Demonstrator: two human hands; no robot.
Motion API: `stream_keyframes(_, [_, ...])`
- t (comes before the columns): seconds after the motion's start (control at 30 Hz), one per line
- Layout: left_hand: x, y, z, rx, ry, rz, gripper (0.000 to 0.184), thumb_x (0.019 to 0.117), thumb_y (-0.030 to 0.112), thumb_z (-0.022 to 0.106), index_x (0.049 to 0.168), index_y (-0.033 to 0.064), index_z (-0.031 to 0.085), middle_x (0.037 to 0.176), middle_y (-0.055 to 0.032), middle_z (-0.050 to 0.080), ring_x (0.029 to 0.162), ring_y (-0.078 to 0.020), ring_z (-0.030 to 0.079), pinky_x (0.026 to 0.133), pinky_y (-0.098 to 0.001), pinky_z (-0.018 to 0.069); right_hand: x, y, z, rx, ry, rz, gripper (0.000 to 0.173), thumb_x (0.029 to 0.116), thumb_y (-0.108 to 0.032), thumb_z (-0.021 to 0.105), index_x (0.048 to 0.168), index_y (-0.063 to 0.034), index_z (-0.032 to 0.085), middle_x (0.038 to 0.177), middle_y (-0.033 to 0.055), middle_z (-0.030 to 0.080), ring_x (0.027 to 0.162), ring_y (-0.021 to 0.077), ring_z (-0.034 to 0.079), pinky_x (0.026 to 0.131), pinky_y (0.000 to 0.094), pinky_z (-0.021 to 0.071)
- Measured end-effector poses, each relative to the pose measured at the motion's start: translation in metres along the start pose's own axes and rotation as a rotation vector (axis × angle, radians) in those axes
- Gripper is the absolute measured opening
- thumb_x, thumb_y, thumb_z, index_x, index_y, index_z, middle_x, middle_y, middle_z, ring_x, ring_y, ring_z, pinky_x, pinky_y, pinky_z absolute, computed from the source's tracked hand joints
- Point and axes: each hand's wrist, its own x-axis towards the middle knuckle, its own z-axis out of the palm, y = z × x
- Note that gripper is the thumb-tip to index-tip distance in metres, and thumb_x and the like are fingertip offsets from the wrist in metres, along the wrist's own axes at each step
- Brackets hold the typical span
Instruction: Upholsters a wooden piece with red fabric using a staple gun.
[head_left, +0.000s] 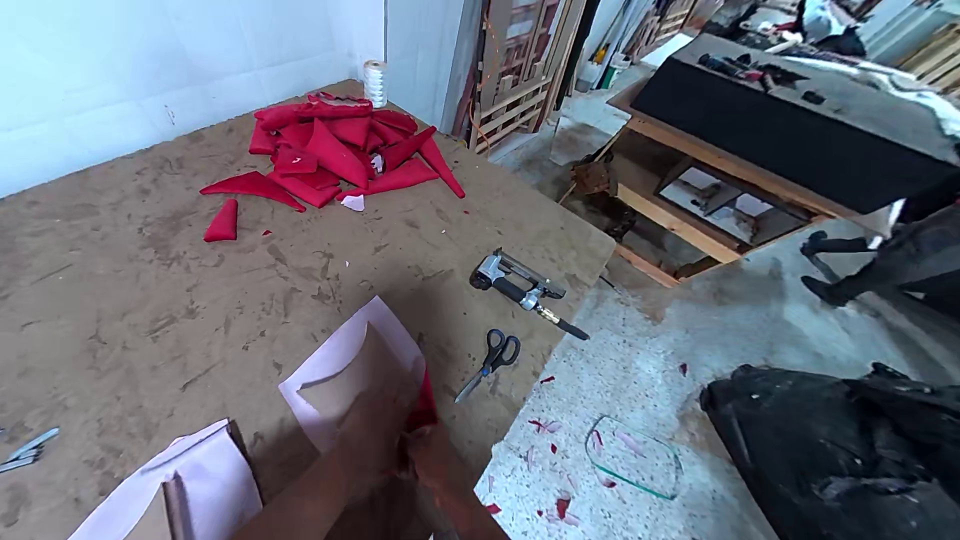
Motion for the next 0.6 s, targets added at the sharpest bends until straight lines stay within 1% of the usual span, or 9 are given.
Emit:
stream_keyframes(0.07, [0.001, -0.002, 0.008, -0.035, 0.028, -0.062, 0.088, 0.0679, 0.055, 0.086, 0.14, 0.0139, 0.057, 0.139, -0.0152, 0.059, 0.132, -0.0381, 0.053, 0.105, -0.06, 0.048, 0.004, -0.005, -0.011, 0.112, -0.026, -0.099, 0.033, 0.1004, -0.037, 0.065, 0.096, -0.005, 0.073, 0.062, 0.0059, 0.063, 0.047, 0.0149, 0.055, 0.046, 0.0316, 0.0476])
stream_keyframes(0.1, [0.003, -0.003, 0.011, -0.045, 0.041, -0.081, 0.091, 0.0648, 0.059, 0.088, 0.139, 0.0147, 0.059, 0.136, -0.0138, 0.061, 0.129, -0.0371, 0.055, 0.103, -0.0594, 0.0493, 0.007, -0.014, -0.025, 0.135, -0.02, -0.16, 0.032, 0.1018, -0.036, 0.064, 0.104, -0.0052, 0.073, 0.068, 0.007, 0.067, 0.051, 0.0166, 0.06, 0.05, 0.0334, 0.0522])
stream_keyframes(0.13, [0.006, -0.005, 0.015, -0.045, 0.069, -0.084, 0.09, 0.0628, 0.062, 0.088, 0.135, 0.0143, 0.061, 0.131, -0.0128, 0.063, 0.125, -0.0359, 0.058, 0.101, -0.0582, 0.0512, 0.009, -0.026, -0.046, 0.11, 0.021, -0.24, 0.031, 0.1027, -0.033, 0.062, 0.112, -0.0064, 0.073, 0.077, 0.0072, 0.071, 0.059, 0.0178, 0.065, 0.056, 0.0357, 0.0571])
stream_keyframes(0.2, [0.007, -0.008, 0.021, -0.047, 0.12, -0.075, 0.079, 0.0649, 0.063, 0.087, 0.124, 0.0133, 0.065, 0.122, -0.0109, 0.066, 0.118, -0.0338, 0.062, 0.097, -0.0558, 0.0538, 0.024, -0.054, -0.106, -0.071, 0.234, -0.429, 0.027, 0.1028, -0.031, 0.06, 0.115, -0.0106, 0.074, 0.092, 0.0031, 0.075, 0.078, 0.016, 0.072, 0.073, 0.0394, 0.0633])
stream_keyframes(0.27, [0.007, -0.008, 0.02, -0.056, 0.13, -0.078, 0.068, 0.0691, 0.06, 0.086, 0.115, 0.0137, 0.066, 0.117, -0.0093, 0.067, 0.116, -0.0322, 0.062, 0.098, -0.0546, 0.0535, 0.057, -0.083, -0.18, -0.325, 0.488, -0.571, 0.029, 0.1015, -0.034, 0.063, 0.12, -0.0129, 0.073, 0.108, 0.0035, 0.075, 0.099, 0.0178, 0.072, 0.09, 0.045, 0.0609])
stream_keyframes(0.37, [0.006, -0.008, 0.021, -0.047, 0.154, -0.078, 0.063, 0.0731, 0.059, 0.084, 0.113, 0.014, 0.066, 0.116, -0.0083, 0.067, 0.116, -0.0311, 0.062, 0.098, -0.0531, 0.054, 0.13, -0.107, -0.268, -0.629, 0.678, -0.679, 0.05, 0.0915, -0.035, 0.077, 0.132, -0.0083, 0.066, 0.13, 0.0184, 0.065, 0.121, 0.0378, 0.063, 0.102, 0.0614, 0.0515])
stream_keyframes(0.4, [0.006, -0.01, 0.021, -0.044, 0.165, -0.072, 0.061, 0.0741, 0.058, 0.084, 0.113, 0.0141, 0.066, 0.115, -0.0081, 0.067, 0.116, -0.0307, 0.063, 0.097, -0.0527, 0.0543, 0.151, -0.111, -0.284, -0.728, 0.663, -0.681, 0.06, 0.0876, -0.037, 0.081, 0.137, -0.008, 0.062, 0.136, 0.0198, 0.061, 0.123, 0.0402, 0.06, 0.102, 0.062, 0.0511])
stream_keyframes(0.47, [0.007, -0.011, 0.02, -0.049, 0.17, -0.059, 0.058, 0.0774, 0.057, 0.082, 0.112, 0.0139, 0.066, 0.115, -0.008, 0.067, 0.115, -0.0304, 0.063, 0.098, -0.0527, 0.0537, 0.179, -0.118, -0.303, -0.906, 0.568, -0.622, 0.076, 0.0819, -0.037, 0.087, 0.145, -0.0091, 0.055, 0.146, 0.0201, 0.052, 0.117, 0.0413, 0.064, 0.093, 0.0608, 0.0568])
stream_keyframes(0.6, [0.004, -0.01, 0.019, -0.035, 0.188, -0.051, 0.052, 0.0838, 0.059, 0.076, 0.109, 0.0146, 0.066, 0.112, -0.0062, 0.067, 0.114, -0.028, 0.063, 0.097, -0.0498, 0.0545, 0.194, -0.122, -0.305, -1.018, 0.485, -0.499, 0.073, 0.084, -0.023, 0.082, 0.148, -0.0066, 0.05, 0.141, 0.0243, 0.051, 0.108, 0.0419, 0.066, 0.087, 0.0591, 0.0583])
